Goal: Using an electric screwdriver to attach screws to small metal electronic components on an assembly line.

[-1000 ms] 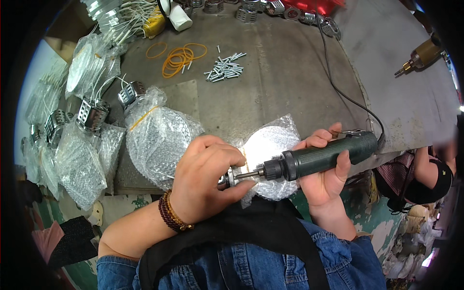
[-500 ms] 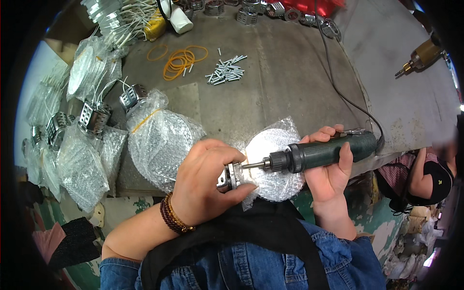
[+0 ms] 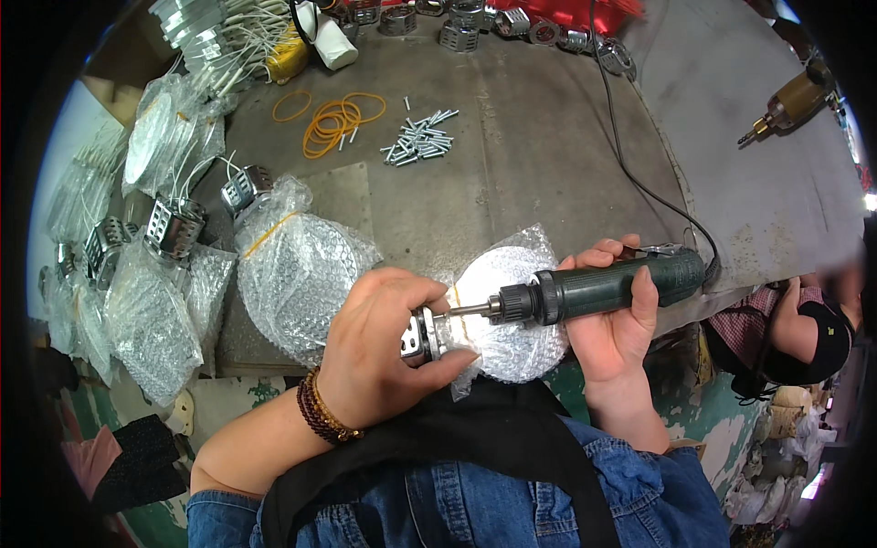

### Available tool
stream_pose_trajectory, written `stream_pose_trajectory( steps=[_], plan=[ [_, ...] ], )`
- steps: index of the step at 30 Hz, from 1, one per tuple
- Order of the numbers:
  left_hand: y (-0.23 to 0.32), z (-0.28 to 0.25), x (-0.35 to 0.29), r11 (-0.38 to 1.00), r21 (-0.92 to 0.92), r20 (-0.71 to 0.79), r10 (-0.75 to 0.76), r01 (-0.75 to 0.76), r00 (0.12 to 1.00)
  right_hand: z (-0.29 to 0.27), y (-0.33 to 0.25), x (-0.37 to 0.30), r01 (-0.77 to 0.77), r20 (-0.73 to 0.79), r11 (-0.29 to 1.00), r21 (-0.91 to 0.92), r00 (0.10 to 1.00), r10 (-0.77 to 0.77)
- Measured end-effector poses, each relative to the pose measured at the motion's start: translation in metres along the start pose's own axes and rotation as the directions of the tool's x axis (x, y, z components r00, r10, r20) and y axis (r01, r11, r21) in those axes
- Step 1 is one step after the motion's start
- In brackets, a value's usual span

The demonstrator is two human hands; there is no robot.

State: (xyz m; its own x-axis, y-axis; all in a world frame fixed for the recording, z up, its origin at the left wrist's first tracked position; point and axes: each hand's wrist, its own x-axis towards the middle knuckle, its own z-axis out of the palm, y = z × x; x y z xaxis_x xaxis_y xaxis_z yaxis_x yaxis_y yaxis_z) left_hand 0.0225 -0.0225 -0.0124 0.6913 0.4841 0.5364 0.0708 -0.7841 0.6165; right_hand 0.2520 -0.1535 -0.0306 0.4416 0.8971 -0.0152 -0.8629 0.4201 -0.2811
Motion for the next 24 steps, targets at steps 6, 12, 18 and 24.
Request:
stream_pose_trajectory(
  steps=[6,12,18,24],
  plan=[
    [0.000,0.001,0.001,1.000,0.015,0.000,0.002,-0.002,1.000,-0.001,0.000,0.000,-0.012,0.015,1.000,0.006,1.000,0.012],
    [-0.001,-0.001,0.003,0.999,0.039,0.026,0.016,-0.017,1.000,0.000,0.005,0.001,-0.020,0.026,1.000,0.010,0.999,0.020],
    [-0.002,0.000,0.003,1.000,0.020,0.033,0.017,-0.018,0.999,0.003,0.009,0.001,-0.008,0.046,1.000,0.003,0.999,0.008],
    [-0.001,-0.001,0.003,0.999,0.034,0.033,0.020,-0.021,0.999,0.002,0.012,0.001,-0.005,0.047,1.000,0.003,0.999,0.005]
  ],
)
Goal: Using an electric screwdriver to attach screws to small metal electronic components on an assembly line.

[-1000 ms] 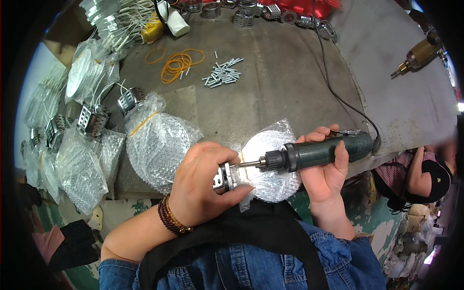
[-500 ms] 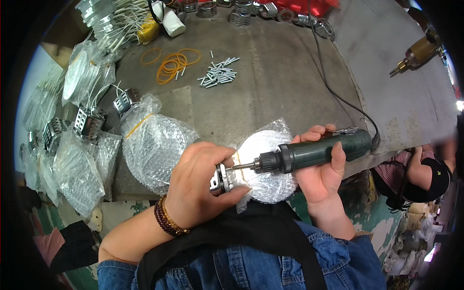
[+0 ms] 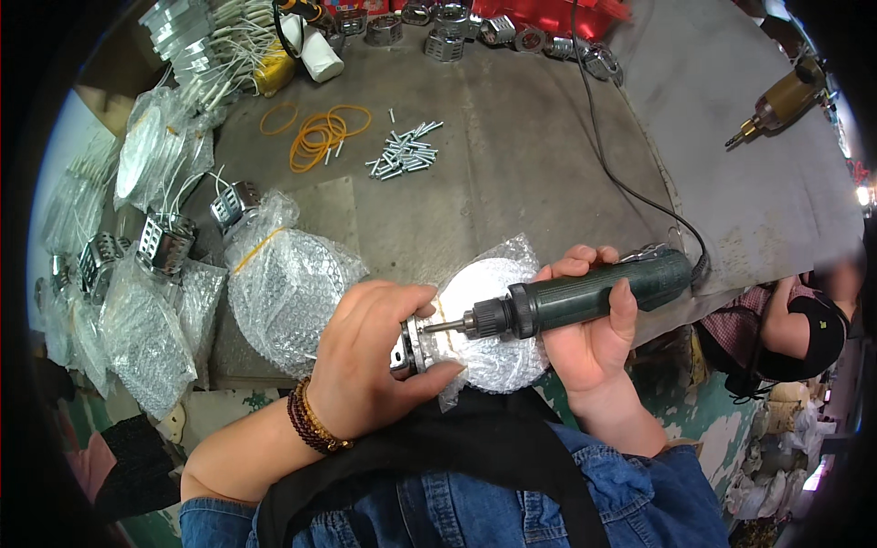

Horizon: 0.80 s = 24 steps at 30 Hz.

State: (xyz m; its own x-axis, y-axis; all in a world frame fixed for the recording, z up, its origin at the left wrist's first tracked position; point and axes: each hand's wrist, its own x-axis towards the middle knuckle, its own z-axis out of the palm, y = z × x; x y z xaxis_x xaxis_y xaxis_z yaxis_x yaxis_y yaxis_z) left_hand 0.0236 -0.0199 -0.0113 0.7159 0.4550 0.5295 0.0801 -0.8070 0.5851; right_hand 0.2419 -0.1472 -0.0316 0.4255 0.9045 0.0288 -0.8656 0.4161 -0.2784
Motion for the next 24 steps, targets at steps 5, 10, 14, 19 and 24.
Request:
stream_pose_trajectory(
  steps=[5,10,14,19,24],
  plan=[
    [0.000,0.000,-0.001,1.000,-0.003,-0.002,-0.002,0.002,1.000,-0.001,0.002,0.003,-0.005,0.042,1.000,-0.011,0.999,0.005],
    [0.001,-0.001,-0.003,1.000,0.000,0.008,-0.013,0.013,1.000,-0.004,0.003,0.005,0.004,0.121,1.000,-0.012,0.993,-0.002],
    [0.002,-0.001,-0.002,0.999,-0.010,0.042,-0.039,0.040,0.998,0.000,0.000,0.002,0.014,0.058,0.999,-0.050,0.998,-0.011],
    [0.009,-0.013,-0.010,1.000,0.017,0.050,-0.023,0.022,0.998,0.002,-0.015,0.007,-0.107,-0.026,0.992,-0.063,0.994,0.105],
    [0.018,-0.055,-0.027,0.951,0.309,0.068,-0.021,-0.001,0.997,0.049,-0.112,0.041,-0.011,0.004,0.689,-0.725,1.000,0.020]
  ],
)
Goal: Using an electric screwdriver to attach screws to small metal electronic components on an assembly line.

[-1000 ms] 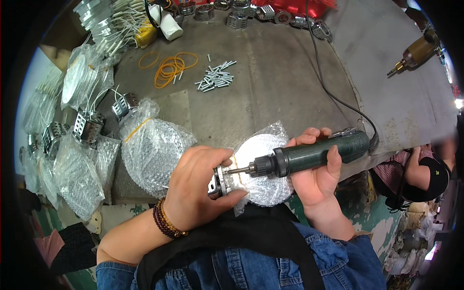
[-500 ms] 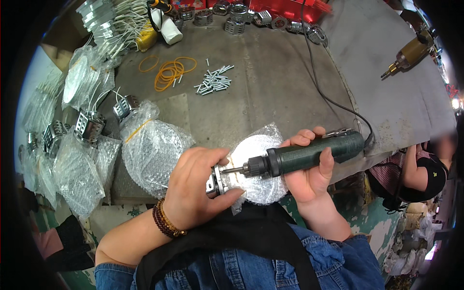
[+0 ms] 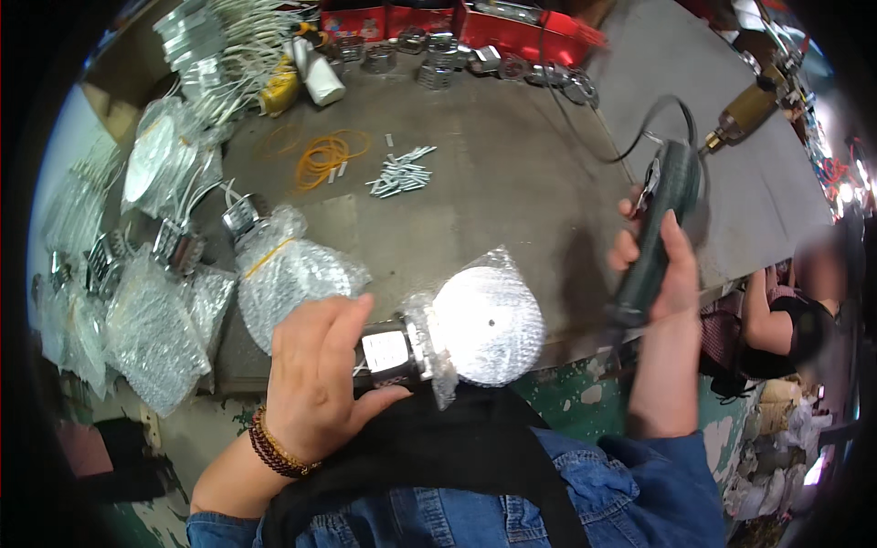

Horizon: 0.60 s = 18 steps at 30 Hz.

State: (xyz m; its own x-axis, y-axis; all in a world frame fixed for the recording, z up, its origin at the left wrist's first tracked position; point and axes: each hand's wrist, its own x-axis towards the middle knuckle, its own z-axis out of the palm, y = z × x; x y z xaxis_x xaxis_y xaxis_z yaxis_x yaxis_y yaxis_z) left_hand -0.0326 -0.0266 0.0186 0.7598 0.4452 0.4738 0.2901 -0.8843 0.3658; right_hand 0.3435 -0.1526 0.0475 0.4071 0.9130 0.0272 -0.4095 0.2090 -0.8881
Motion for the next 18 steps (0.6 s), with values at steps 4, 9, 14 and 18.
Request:
stream_pose_trajectory(
  steps=[4,9,14,18],
  plan=[
    [-0.007,-0.004,-0.009,0.996,0.087,0.144,0.023,-0.036,0.989,-0.032,-0.027,0.029,-0.101,-0.151,0.305,-0.947,0.978,-0.143],
    [-0.017,0.001,-0.025,0.989,0.081,0.073,0.116,-0.122,0.991,0.026,0.015,0.015,0.418,0.442,-0.170,-0.892,0.887,-0.136],
    [-0.023,-0.006,-0.027,0.975,-0.199,-0.052,0.085,-0.094,0.995,0.113,0.072,-0.012,0.723,0.682,0.020,-0.690,0.642,0.351],
    [-0.028,-0.019,-0.035,0.937,-0.349,-0.083,-0.030,-0.001,0.996,0.119,0.084,0.002,0.725,0.704,0.066,-0.686,0.637,0.316]
  ],
)
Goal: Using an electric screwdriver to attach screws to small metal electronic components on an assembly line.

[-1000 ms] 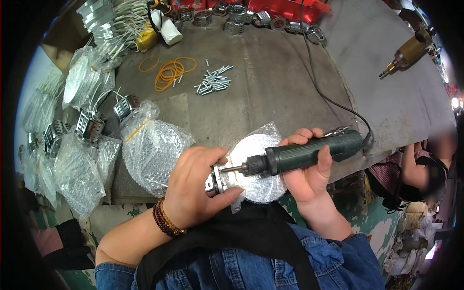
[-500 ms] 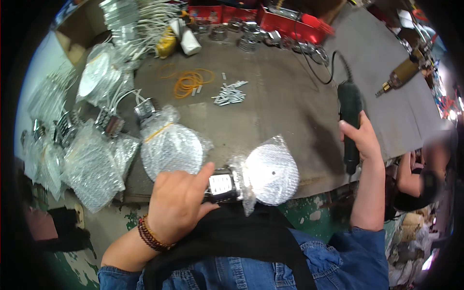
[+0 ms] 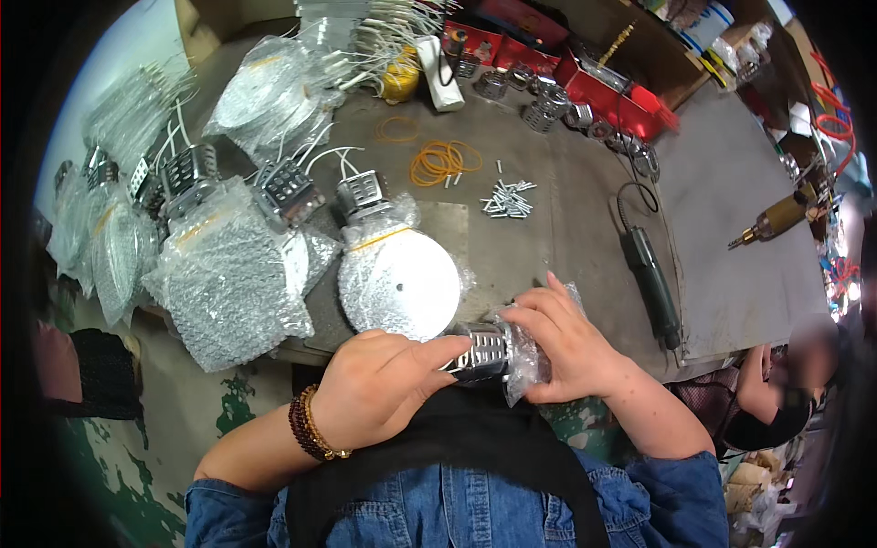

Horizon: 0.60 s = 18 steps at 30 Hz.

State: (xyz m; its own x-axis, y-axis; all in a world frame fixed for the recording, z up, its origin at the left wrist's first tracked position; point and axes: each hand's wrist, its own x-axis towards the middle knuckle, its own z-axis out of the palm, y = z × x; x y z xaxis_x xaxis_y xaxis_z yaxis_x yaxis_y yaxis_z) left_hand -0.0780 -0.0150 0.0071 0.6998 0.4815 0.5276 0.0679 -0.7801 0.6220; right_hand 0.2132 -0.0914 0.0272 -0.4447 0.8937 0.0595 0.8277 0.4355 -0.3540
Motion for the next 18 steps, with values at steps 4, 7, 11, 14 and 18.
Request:
stream_pose_trajectory(
  steps=[4,7,11,14,18],
  plan=[
    [-0.008,-0.012,-0.020,0.999,-0.050,-0.111,0.013,-0.019,0.994,0.002,0.006,0.017,-0.007,0.027,0.999,0.042,1.000,0.005],
    [-0.012,-0.024,-0.035,0.986,-0.100,-0.119,-0.146,0.135,0.982,-0.007,0.012,0.030,0.001,-0.032,1.000,0.013,0.999,-0.001],
    [-0.016,-0.011,-0.023,0.898,0.344,-0.021,-0.286,0.275,0.958,-0.026,-0.002,0.051,-0.202,-0.157,0.815,0.543,0.929,0.335],
    [-0.026,0.000,-0.007,0.878,0.458,0.018,-0.165,0.138,0.986,-0.034,-0.003,0.071,-0.078,-0.237,0.910,0.408,0.953,0.188],
    [-0.059,0.002,-0.008,0.896,0.435,0.017,0.084,-0.083,0.996,-0.030,-0.033,0.114,-0.049,-0.206,0.986,0.159,0.975,0.082]
  ],
)
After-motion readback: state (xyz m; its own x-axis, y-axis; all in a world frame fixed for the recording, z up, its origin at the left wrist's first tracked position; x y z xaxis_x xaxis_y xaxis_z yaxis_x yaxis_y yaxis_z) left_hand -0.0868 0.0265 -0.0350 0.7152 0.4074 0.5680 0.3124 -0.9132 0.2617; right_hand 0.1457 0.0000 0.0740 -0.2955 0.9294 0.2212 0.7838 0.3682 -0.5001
